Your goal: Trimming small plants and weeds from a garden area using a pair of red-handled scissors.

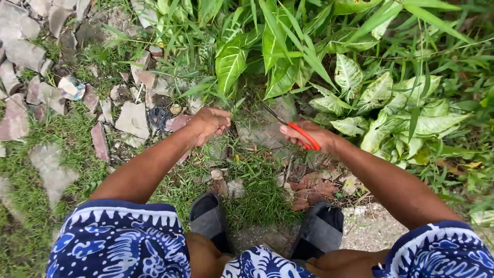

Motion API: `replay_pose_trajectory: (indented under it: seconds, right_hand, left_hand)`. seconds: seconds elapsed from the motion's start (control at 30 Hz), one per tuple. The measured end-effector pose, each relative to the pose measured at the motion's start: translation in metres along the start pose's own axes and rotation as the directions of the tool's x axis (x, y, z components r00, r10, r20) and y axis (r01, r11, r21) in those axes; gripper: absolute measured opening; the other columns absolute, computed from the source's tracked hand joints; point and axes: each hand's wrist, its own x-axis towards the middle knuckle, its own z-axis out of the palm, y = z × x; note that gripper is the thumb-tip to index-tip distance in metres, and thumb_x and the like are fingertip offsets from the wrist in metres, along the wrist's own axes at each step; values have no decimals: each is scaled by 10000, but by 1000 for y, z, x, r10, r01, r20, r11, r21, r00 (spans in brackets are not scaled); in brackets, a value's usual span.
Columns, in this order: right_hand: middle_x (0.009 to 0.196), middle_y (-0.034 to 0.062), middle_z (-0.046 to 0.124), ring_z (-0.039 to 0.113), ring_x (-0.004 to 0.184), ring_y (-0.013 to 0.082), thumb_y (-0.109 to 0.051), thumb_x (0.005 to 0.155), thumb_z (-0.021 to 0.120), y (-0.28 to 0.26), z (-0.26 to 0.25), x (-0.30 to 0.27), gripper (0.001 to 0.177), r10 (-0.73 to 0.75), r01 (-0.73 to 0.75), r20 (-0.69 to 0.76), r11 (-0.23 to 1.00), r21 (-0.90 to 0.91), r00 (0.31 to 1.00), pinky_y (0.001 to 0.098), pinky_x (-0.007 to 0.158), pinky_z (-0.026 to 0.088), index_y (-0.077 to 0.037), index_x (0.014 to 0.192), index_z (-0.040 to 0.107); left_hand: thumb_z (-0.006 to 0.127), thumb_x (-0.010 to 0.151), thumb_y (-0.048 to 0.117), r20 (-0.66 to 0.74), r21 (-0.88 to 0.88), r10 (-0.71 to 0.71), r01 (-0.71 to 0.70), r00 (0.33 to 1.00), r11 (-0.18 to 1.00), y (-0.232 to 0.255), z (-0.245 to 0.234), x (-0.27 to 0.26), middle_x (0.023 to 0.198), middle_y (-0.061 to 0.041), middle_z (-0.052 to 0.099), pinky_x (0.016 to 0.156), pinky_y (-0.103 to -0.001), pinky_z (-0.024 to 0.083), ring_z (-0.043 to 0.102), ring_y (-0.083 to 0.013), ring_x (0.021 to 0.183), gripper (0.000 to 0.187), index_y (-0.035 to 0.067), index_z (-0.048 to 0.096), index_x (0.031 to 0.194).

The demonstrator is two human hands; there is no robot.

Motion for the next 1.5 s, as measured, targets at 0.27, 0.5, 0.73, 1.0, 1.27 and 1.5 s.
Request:
replay_pose_trajectory:
  seconds: [0.27,0.5,0.73,1.0,1.27,1.5]
  right_hand:
    - [745,-1,555,522,600,90,-833,746,578,-49,18,14,784,78,-79,-15,981,-176,997,272,511,466,-72,915,654]
    - [725,6,538,507,588,114,-887,691,571,-90,34,43,862,120,-129,-64,977,-168,991,280,515,446,-61,917,660]
    - [689,-1,505,475,542,116,-898,661,602,-80,39,85,889,170,-175,-75,983,-62,983,279,480,411,-51,923,652]
    - [569,25,525,474,421,105,-771,694,724,-73,35,69,736,60,-75,-137,991,-109,989,274,376,397,-43,756,642]
    - [572,6,571,504,405,81,-698,720,747,-31,7,36,631,63,-68,-27,966,-250,998,239,369,454,-76,818,701]
    - [619,-14,587,517,468,68,-760,734,671,-28,-20,4,706,35,-37,-12,962,-270,999,245,404,450,-71,873,738]
  left_hand:
    - [617,973,56,105,53,147,-153,984,987,-20,18,-12,962,-18,721,684,-230,554,582,-87,721,212,-9,701,1156]
    - [610,1012,86,166,-117,247,-230,955,966,-33,24,0,852,-22,646,620,-247,446,485,-100,678,198,-29,713,1136]
    - [590,997,135,149,38,274,-282,950,959,-15,25,-21,814,-7,639,640,-243,475,518,-94,690,229,9,707,1149]
    - [610,995,149,215,209,297,-341,930,917,-44,20,-25,817,2,680,670,-267,500,564,-87,703,202,33,751,1078]
    - [663,938,220,329,523,115,-282,938,804,-74,16,-49,928,-52,781,805,-332,569,720,-144,824,214,137,758,1111]
    - [627,981,440,116,735,141,-180,983,654,-22,2,-39,1036,-112,779,889,-414,572,727,-254,912,323,169,786,1055]
